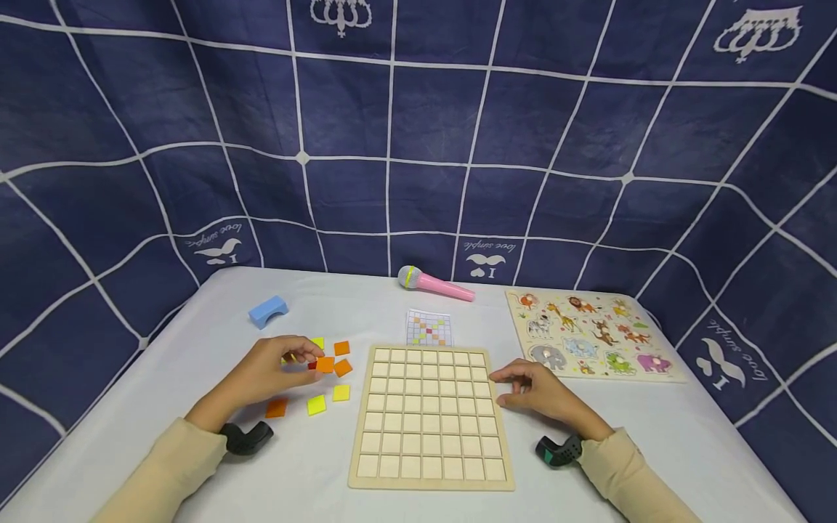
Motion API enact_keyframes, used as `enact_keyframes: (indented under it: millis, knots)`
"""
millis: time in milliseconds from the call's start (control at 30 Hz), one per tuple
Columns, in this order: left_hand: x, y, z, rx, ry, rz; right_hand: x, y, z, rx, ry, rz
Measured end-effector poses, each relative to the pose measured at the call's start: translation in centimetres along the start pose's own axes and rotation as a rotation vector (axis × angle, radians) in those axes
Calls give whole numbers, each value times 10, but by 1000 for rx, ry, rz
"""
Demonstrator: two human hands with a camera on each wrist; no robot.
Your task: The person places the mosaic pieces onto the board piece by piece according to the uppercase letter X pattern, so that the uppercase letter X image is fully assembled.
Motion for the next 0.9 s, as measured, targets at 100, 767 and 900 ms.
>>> enact_keyframes:
  millis: [100,767,900]
  knots:
    - [-6,-4,4,-4,-20,-2,0,0,0,-2,-4,0]
    - [-32,-34,38,15,-98,-37,-1,1,1,3,8,-3]
    - [-34,-39,44,35,-119,-33,0,0,0,2,12,0]
Point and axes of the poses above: each hand's wrist, its own z-axis towards the middle knuckle, its own y-axis out of the back of the hand, x = y × z, the point moved 4 cm from there along z, towards the middle knuckle, and after that the axes turned 8 degrees about z, right-handed, at the moved point
